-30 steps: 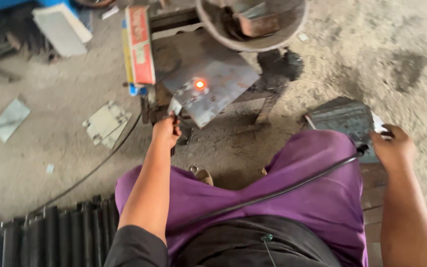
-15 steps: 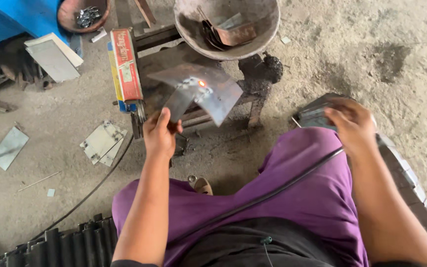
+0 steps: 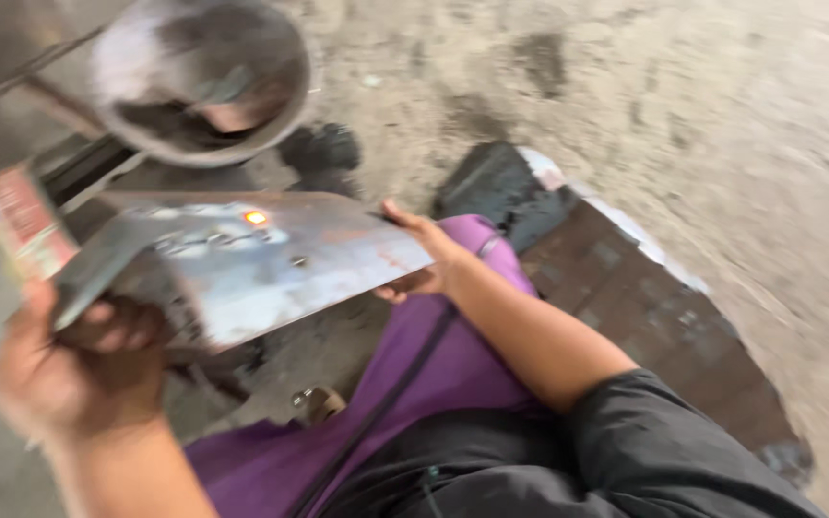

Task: The person sits cross-legged on the floor and welds small metal pieces using a handheld welding tool. They pick up pieces from a bucket, place them on a metal stand, and weld them while sparks fly. The person repeats this process with multiple pieces.

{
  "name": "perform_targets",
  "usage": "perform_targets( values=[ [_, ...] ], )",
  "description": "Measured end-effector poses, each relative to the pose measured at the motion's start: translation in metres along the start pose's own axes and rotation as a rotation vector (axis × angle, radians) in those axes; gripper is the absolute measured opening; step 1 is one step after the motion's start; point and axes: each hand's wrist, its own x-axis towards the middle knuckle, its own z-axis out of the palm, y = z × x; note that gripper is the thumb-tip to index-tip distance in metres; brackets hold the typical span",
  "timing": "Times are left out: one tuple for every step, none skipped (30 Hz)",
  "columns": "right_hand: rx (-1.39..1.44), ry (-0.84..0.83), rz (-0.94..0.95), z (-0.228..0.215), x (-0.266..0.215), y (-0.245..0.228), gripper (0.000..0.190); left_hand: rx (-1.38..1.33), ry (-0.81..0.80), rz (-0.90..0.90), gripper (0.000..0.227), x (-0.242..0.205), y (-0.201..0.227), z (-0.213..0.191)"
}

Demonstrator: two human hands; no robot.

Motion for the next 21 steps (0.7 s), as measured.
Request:
perform_targets(
  values=[
    [0.121,-0.331,-0.029,0.003,-0.007,-0.002,0.068,-0.038,-0.087,-0.038,0.029,0.001,-0.002,-0.006],
    [0.209,-0.133,-0.122,0.008,-0.011,-0.003,0.058,-0.113,-0.050,-0.077,0.025,0.003,-0.004,-0.012],
    [0.298,0.063,-0.216,0.013,-0.014,-0.004,0.048,-0.106,0.014,-0.098,0.026,0.005,-0.011,-0.018],
    [0.390,0.254,-0.308,0.018,-0.019,-0.007,0.039,-0.106,0.054,-0.144,0.028,0.020,-0.020,-0.023],
    [0.351,0.337,-0.407,0.024,-0.030,-0.012,0.036,-0.025,0.118,-0.171,0.033,0.035,-0.032,-0.027],
    [0.311,0.419,-0.497,0.032,-0.045,-0.019,0.033,0.058,0.189,-0.191,0.038,0.047,-0.040,-0.030],
    [0.269,0.501,-0.586,0.042,-0.058,-0.027,0.031,0.241,0.211,-0.282,0.051,0.058,-0.047,-0.034],
    [0.243,0.699,-0.609,0.053,-0.077,-0.034,0.032,0.423,0.238,-0.372,0.064,0.064,-0.055,-0.039],
    [0.215,0.897,-0.625,0.065,-0.101,-0.042,0.033,0.605,0.262,-0.463,0.077,0.068,-0.062,-0.047],
    [0.113,0.921,-0.746,0.076,-0.120,-0.049,0.034,0.599,0.255,-0.472,0.076,0.070,-0.066,-0.056],
    [0.008,0.940,-0.866,0.084,-0.138,-0.056,0.034,0.594,0.248,-0.482,0.075,0.068,-0.070,-0.068],
    [-0.067,1.063,-0.884,0.089,-0.156,-0.061,0.027,0.591,0.239,-0.497,0.074,0.064,-0.073,-0.081],
    [-0.144,1.185,-0.899,0.090,-0.174,-0.066,0.021,0.570,0.239,-0.474,0.072,0.060,-0.076,-0.094],
    [-0.380,1.234,-0.870,0.087,-0.191,-0.070,0.018,0.548,0.242,-0.450,0.069,0.053,-0.078,-0.106],
    [-0.617,1.277,-0.833,0.080,-0.208,-0.073,0.026,0.525,0.246,-0.427,0.067,0.047,-0.080,-0.117],
    [-0.858,1.308,-0.786,0.068,-0.217,-0.078,0.038,0.514,0.265,-0.414,0.065,0.042,-0.083,-0.128],
    [-0.858,1.409,-0.769,0.049,-0.222,-0.083,0.037,0.502,0.284,-0.401,0.063,0.039,-0.086,-0.136],
    [-0.857,1.508,-0.749,0.027,-0.225,-0.089,0.036,0.492,0.305,-0.387,0.061,0.034,-0.089,-0.143],
    [-0.856,1.607,-0.728,0.002,-0.230,-0.095,0.035,0.489,0.340,-0.393,0.059,0.028,-0.092,-0.148],
    [-0.871,1.672,-0.800,-0.028,-0.232,-0.102,0.035,0.488,0.372,-0.393,0.058,0.027,-0.095,-0.152],
    [-0.831,1.723,-0.851,-0.059,-0.237,-0.108,0.032,0.486,0.404,-0.393,0.057,0.026,-0.096,-0.156]
  ],
)
